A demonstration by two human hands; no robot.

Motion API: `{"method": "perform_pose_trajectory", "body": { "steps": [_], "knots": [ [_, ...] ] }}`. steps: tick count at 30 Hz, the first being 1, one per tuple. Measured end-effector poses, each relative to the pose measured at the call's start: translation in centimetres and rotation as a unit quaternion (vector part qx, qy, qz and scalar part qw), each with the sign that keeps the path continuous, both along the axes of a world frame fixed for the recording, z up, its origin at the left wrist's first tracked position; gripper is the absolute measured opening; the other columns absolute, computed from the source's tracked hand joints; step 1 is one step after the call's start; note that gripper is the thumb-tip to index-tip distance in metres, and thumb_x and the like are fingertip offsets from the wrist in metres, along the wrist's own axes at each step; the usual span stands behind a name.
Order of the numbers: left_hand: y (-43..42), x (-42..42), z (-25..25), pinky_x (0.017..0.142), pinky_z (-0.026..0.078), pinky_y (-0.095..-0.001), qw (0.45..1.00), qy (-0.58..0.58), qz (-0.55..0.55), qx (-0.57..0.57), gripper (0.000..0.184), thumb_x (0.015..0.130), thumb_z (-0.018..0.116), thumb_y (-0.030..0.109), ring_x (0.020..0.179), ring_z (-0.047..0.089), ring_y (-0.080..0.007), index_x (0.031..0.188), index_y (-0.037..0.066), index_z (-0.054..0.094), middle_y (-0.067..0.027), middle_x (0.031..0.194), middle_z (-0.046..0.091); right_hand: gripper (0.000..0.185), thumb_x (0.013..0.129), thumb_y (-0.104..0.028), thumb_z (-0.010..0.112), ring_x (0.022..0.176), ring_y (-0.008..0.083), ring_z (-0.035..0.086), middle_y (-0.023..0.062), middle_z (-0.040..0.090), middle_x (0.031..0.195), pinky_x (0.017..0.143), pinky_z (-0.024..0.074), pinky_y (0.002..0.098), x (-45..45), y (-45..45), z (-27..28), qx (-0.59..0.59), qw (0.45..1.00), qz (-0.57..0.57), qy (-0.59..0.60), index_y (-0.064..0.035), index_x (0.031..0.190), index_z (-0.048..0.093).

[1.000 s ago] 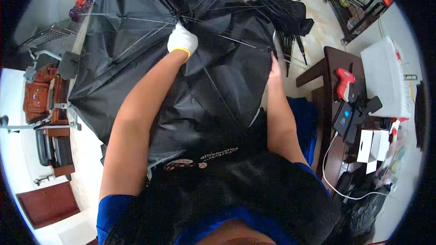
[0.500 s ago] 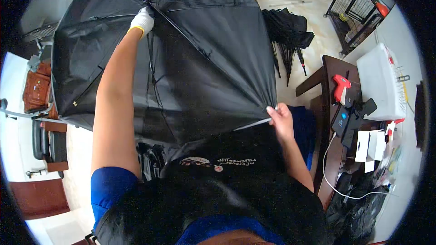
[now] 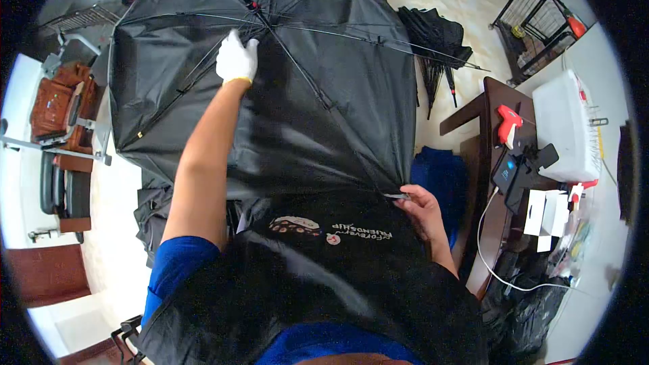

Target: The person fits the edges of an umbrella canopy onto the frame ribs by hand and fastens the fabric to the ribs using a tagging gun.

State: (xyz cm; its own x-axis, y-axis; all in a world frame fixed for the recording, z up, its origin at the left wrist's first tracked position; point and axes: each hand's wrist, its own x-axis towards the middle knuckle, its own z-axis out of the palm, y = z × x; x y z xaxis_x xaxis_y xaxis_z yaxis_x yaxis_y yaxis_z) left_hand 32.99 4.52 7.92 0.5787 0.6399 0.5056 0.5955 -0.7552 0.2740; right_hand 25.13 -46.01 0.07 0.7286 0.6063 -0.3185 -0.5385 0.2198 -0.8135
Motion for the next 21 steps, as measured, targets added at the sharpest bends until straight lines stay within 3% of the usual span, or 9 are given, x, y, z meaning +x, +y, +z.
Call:
{"method": "perform_pose_trajectory", "body": {
  "steps": [2,3,4,6,7,8,12,14,21],
  "knots": [
    [-5.0,-1.7,2.2,0.081,0.049,-0.0462,0.962,-0.123,-0.183,0.16,0.047,0.075,0.069,0.022,0.094,0.06,-0.038,0.118,0.006,0.056,-0.0178,0.106,0.062,0.022,0.086,0.001,0.064,0.087,0.0144,0.065,0.0062,0.067,0.096,0.08,0.0524,0.0268,0.3,-0.8,-0.4,0.035,0.999,0.007,0.033,-0.0016,0.108,0.064],
    [-9.4,-3.3,4.9,0.082,0.049,-0.0443,0.95,-0.005,-0.302,0.077,0.047,0.074,0.069,0.023,0.097,0.06,-0.0372,0.116,0.004,0.056,-0.0191,0.11,0.061,0.018,0.087,0.0,0.063,0.087,0.0149,0.065,0.0067,0.067,0.096,0.079,0.0524,0.0271,0.5,-0.7,-0.6,0.038,0.999,0.011,0.023,-0.001,0.105,0.064],
    [-13.7,-5.7,5.6,0.075,0.051,-0.0437,0.891,0.055,-0.447,0.057,0.038,0.077,0.065,0.023,0.09,0.062,-0.0348,0.111,0.007,0.059,-0.0192,0.105,0.062,0.015,0.088,-0.001,0.062,0.086,0.0153,0.065,0.0072,0.067,0.095,0.079,0.0525,0.0273,0.6,-0.8,-0.8,0.038,0.999,0.015,0.015,-0.0005,0.103,0.064],
    [-19.0,-8.5,3.4,0.047,0.05,-0.0399,0.676,0.163,-0.716,0.065,0.029,0.084,0.059,0.032,0.054,0.062,-0.0225,0.106,0.014,0.06,-0.011,0.097,0.065,0.009,0.091,-0.003,0.059,0.083,0.0158,0.066,0.0082,0.067,0.093,0.078,0.0527,0.0277,1.1,-0.8,-0.5,-0.012,0.999,0.039,-0.025,0.0003,0.098,0.064],
    [-21.4,-10.2,2.6,0.04,0.047,-0.037,0.651,0.249,-0.714,0.066,0.026,0.083,0.057,0.027,0.046,0.058,-0.0207,0.107,0.016,0.059,-0.0075,0.085,0.062,0.008,0.092,-0.004,0.057,0.082,0.0158,0.066,0.0086,0.068,0.091,0.077,0.0529,0.028,1.5,-0.5,-0.1,-0.061,0.995,0.058,-0.058,0.0006,0.095,0.064],
    [-23.4,-10.7,1.0,0.039,0.047,-0.0358,0.628,0.147,-0.753,0.132,0.028,0.082,0.056,0.024,0.048,0.059,-0.0216,0.108,0.015,0.057,-0.0079,0.073,0.057,0.01,0.093,-0.005,0.056,0.08,0.0157,0.067,0.0091,0.068,0.09,0.076,0.0531,0.0282,1.6,-0.3,0.3,-0.108,0.987,0.078,-0.09,0.0009,0.092,0.064],
    [-25.6,-7.9,-1.2,0.049,0.051,-0.0418,0.647,0.166,-0.738,0.093,0.02,0.08,0.055,0.022,0.058,0.063,-0.0275,0.096,0.011,0.059,-0.0093,0.072,0.058,0.012,0.094,-0.006,0.055,0.072,0.0128,0.067,0.0095,0.068,0.077,0.067,0.0526,0.0272,0.2,0.5,2.4,-0.333,0.854,0.067,-0.395,0.0021,0.092,0.064],
    [-26.4,-6.7,-2.0,0.053,0.052,-0.0444,0.644,0.158,-0.743,0.089,0.015,0.08,0.057,0.024,0.065,0.065,-0.0304,0.083,0.01,0.062,-0.0101,0.074,0.061,0.011,0.092,-0.005,0.058,0.071,0.0124,0.066,0.0091,0.069,0.078,0.066,0.0522,0.0263,-0.8,0.4,2.5,-0.359,0.862,0.008,-0.357,0.0019,0.094,0.066],
    [-26.2,-6.4,-4.1,0.054,0.051,-0.0438,0.724,0.157,-0.667,0.082,0.017,0.083,0.052,0.024,0.064,0.065,-0.0297,0.081,0.01,0.062,-0.0101,0.073,0.061,0.014,0.09,-0.006,0.063,0.066,0.0134,0.065,0.0087,0.069,0.079,0.063,0.0529,0.0245,-0.8,1.2,1.7,-0.283,0.934,-0.109,-0.188,0.005,0.097,0.069]
  ]
}}
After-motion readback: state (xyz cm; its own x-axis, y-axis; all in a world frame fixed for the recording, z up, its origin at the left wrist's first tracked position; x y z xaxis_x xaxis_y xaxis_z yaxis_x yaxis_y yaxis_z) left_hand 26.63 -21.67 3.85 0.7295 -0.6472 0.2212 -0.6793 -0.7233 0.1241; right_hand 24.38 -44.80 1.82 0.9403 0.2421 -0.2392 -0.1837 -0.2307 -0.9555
